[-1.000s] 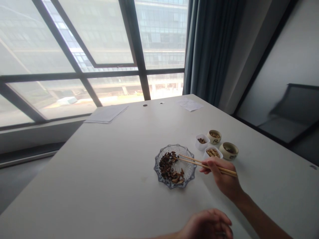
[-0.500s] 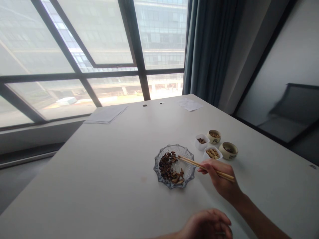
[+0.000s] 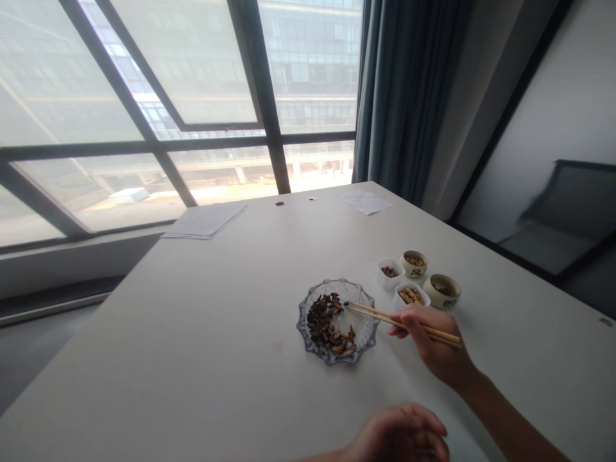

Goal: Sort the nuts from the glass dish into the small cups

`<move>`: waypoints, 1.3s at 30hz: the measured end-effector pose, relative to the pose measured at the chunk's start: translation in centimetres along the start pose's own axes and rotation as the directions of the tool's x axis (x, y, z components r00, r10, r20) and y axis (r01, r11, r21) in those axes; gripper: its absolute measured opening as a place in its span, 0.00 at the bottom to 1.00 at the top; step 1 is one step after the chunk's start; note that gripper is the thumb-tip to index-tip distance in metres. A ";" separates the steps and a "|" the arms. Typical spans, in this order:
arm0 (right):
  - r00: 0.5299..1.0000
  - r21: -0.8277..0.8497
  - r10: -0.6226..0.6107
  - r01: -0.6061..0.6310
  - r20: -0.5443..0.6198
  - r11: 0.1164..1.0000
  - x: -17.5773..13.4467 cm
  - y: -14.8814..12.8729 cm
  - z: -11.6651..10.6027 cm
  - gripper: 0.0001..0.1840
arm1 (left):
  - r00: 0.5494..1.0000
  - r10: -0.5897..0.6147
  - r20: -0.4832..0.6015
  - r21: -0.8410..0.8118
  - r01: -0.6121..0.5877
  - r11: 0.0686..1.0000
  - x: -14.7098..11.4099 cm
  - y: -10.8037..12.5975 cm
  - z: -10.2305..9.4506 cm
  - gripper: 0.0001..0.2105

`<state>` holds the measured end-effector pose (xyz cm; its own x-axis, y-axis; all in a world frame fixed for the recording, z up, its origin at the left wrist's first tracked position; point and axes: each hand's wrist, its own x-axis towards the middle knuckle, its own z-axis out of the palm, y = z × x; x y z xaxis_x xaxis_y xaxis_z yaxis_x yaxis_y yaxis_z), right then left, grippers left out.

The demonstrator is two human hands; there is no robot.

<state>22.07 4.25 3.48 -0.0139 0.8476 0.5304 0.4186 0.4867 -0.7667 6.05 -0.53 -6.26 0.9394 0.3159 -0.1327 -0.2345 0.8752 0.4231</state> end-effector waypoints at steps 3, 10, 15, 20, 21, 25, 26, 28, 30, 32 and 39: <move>1.000 0.011 0.004 -0.004 0.005 1.000 -0.1 0.2 0.2 0.17 | 1.000 0.000 0.004 -0.002 0.000 1.000 0.0 0.0 0.0 0.21; 1.000 0.057 -0.011 0.009 0.026 0.998 -0.1 0.3 0.3 0.19 | 1.000 0.004 0.002 -0.001 -0.004 1.000 0.0 0.1 0.1 0.22; 0.999 0.067 -0.021 0.018 0.042 0.998 -0.1 0.3 0.4 0.19 | 1.000 0.005 0.002 0.011 -0.005 1.000 -0.1 0.1 0.0 0.22; 0.999 0.074 0.004 -0.007 0.034 0.997 -0.1 0.3 0.5 0.20 | 1.000 0.007 0.001 0.009 -0.007 1.000 0.0 0.0 0.1 0.21; 1.000 0.078 0.009 -0.011 0.029 0.997 -0.1 0.3 0.6 0.20 | 1.000 0.006 0.000 0.009 -0.006 1.000 0.0 0.1 0.2 0.21; 1.000 0.091 0.023 -0.023 0.006 0.996 0.0 0.3 0.7 0.21 | 1.000 0.004 -0.002 0.011 -0.004 1.000 -0.1 0.2 0.4 0.21; 1.000 0.092 0.022 -0.022 0.000 0.995 0.0 0.3 0.8 0.21 | 1.000 0.002 -0.001 0.015 -0.002 1.000 -0.2 0.3 0.4 0.21; 1.000 0.098 0.015 -0.014 -0.007 0.995 0.0 0.3 0.8 0.21 | 1.000 -0.001 0.001 0.022 0.001 1.000 -0.2 0.3 0.4 0.21; 1.000 0.104 0.015 -0.015 0.001 0.995 0.0 0.4 0.8 0.21 | 1.000 -0.003 -0.002 0.026 0.003 1.000 -0.2 0.3 0.4 0.21; 0.999 0.106 0.031 -0.032 0.014 0.994 -0.1 0.5 0.8 0.20 | 1.000 -0.001 -0.006 0.028 0.002 1.000 -0.1 0.3 0.4 0.21; 0.996 0.096 0.088 -0.086 -0.014 0.992 -0.4 1.2 0.8 0.22 | 1.000 -0.004 -0.004 0.042 0.004 0.999 0.0 0.1 0.2 0.20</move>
<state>21.83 4.71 2.02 0.0358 0.8840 0.4662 0.3293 0.4300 -0.8406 6.06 -0.50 -6.00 0.9394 0.3140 -0.1374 -0.2203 0.8603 0.4596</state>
